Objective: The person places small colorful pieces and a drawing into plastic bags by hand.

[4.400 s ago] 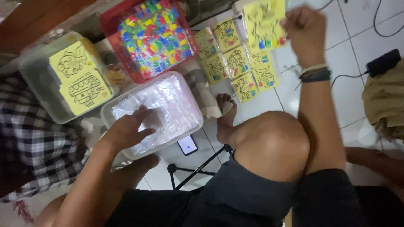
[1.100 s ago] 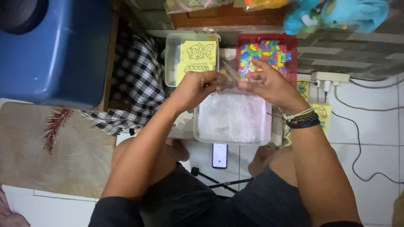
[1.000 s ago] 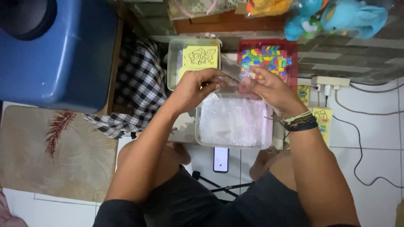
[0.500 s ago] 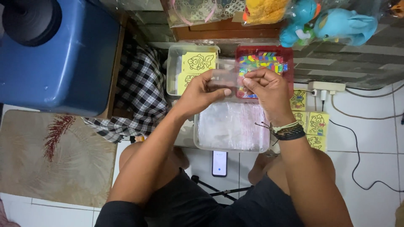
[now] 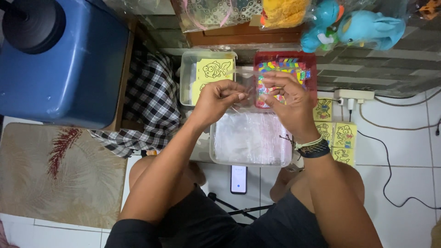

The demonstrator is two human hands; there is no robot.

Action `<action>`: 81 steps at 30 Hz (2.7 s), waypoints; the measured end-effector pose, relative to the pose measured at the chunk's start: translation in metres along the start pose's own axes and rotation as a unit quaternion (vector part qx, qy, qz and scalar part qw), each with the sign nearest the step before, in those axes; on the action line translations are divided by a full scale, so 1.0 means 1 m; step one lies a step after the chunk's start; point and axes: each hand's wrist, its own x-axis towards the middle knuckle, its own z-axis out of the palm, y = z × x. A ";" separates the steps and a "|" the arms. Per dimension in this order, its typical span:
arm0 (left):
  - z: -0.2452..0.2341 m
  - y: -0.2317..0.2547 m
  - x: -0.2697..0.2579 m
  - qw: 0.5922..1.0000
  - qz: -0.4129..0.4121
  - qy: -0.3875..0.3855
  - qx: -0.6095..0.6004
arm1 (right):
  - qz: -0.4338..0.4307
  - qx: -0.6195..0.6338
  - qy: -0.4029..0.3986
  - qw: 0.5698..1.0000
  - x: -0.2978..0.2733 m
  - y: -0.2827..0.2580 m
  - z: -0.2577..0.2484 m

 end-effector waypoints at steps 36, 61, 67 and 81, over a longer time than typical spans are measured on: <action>-0.068 0.029 0.001 0.986 0.117 0.074 0.098 | 0.087 -0.172 -0.039 0.981 -0.004 0.026 0.016; -0.099 0.039 -0.024 0.969 0.174 0.129 0.115 | 0.288 -0.268 -0.045 0.918 0.053 0.204 0.178; -0.099 0.042 -0.029 0.960 0.193 0.156 0.130 | 0.253 -0.348 -0.057 0.901 0.045 0.190 0.184; -0.093 0.041 -0.024 0.973 0.194 0.119 0.045 | 0.171 -0.517 -0.067 0.836 0.041 0.187 0.185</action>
